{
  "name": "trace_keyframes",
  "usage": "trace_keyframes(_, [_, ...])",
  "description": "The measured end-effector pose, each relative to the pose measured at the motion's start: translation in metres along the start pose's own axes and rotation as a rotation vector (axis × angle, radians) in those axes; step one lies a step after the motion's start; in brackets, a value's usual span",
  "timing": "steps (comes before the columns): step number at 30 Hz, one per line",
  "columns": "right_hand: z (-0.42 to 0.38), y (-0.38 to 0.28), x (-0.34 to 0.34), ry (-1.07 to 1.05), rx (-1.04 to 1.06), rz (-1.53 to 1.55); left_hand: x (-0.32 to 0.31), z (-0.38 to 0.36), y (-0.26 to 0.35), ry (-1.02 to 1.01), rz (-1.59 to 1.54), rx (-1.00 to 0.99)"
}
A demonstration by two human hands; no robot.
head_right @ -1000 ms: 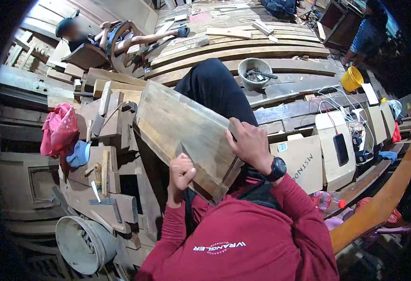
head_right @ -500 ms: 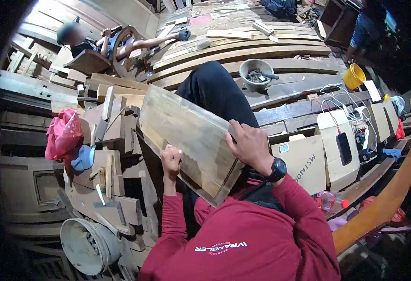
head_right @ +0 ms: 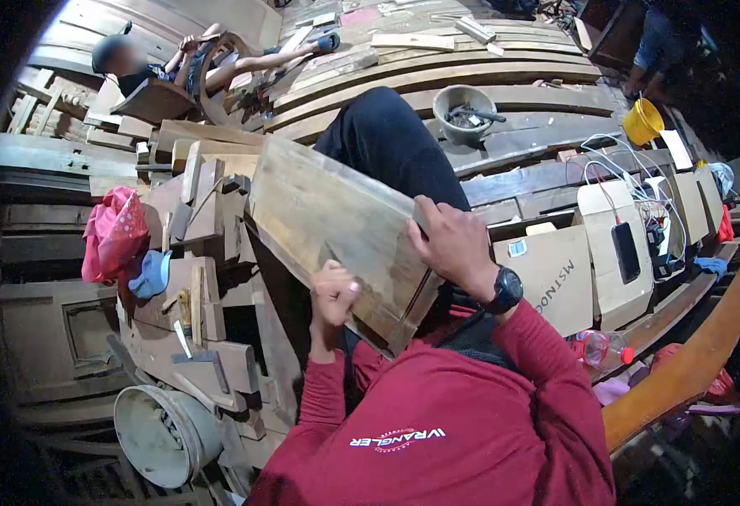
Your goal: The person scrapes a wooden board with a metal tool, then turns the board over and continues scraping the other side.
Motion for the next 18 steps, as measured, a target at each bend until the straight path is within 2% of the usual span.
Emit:
trace_keyframes(2, [0.001, 0.0, -0.003, 0.007, -0.004, 0.012, -0.011, 0.005, 0.01, 0.003, 0.081, -0.013])
trace_keyframes(8, [0.001, 0.001, -0.001, 0.012, 0.005, 0.006, -0.011, 0.014, 0.025, 0.028, -0.009, -0.021])
trace_keyframes(10, [0.004, 0.001, 0.001, 0.032, 0.013, 0.004, -0.028, 0.02, 0.057, -0.013, -0.07, -0.135])
trace_keyframes(12, [0.0, 0.0, 0.0, 0.037, 0.015, 0.01, -0.048, 0.024, 0.076, -0.069, 0.002, -0.159])
trace_keyframes(13, [0.001, 0.002, -0.002, 0.046, 0.03, 0.003, -0.047, 0.024, 0.069, -0.065, 0.018, -0.123])
trace_keyframes(16, [0.0, 0.001, 0.0, 0.038, 0.027, -0.003, -0.025, 0.011, 0.001, 0.114, 0.184, -0.002])
trace_keyframes(18, [0.002, 0.003, 0.0, 0.061, 0.029, 0.004, -0.003, 0.011, 0.002, 0.033, 0.138, 0.113])
Point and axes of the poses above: each hand's wrist, its own z-axis towards the middle knuckle, its own x-axis out of the back of the hand, y = z × x, the point moved 5 cm from there along z, towards the middle knuckle, and after that the axes turned 14 degrees about -y, right-handed, at the moved point
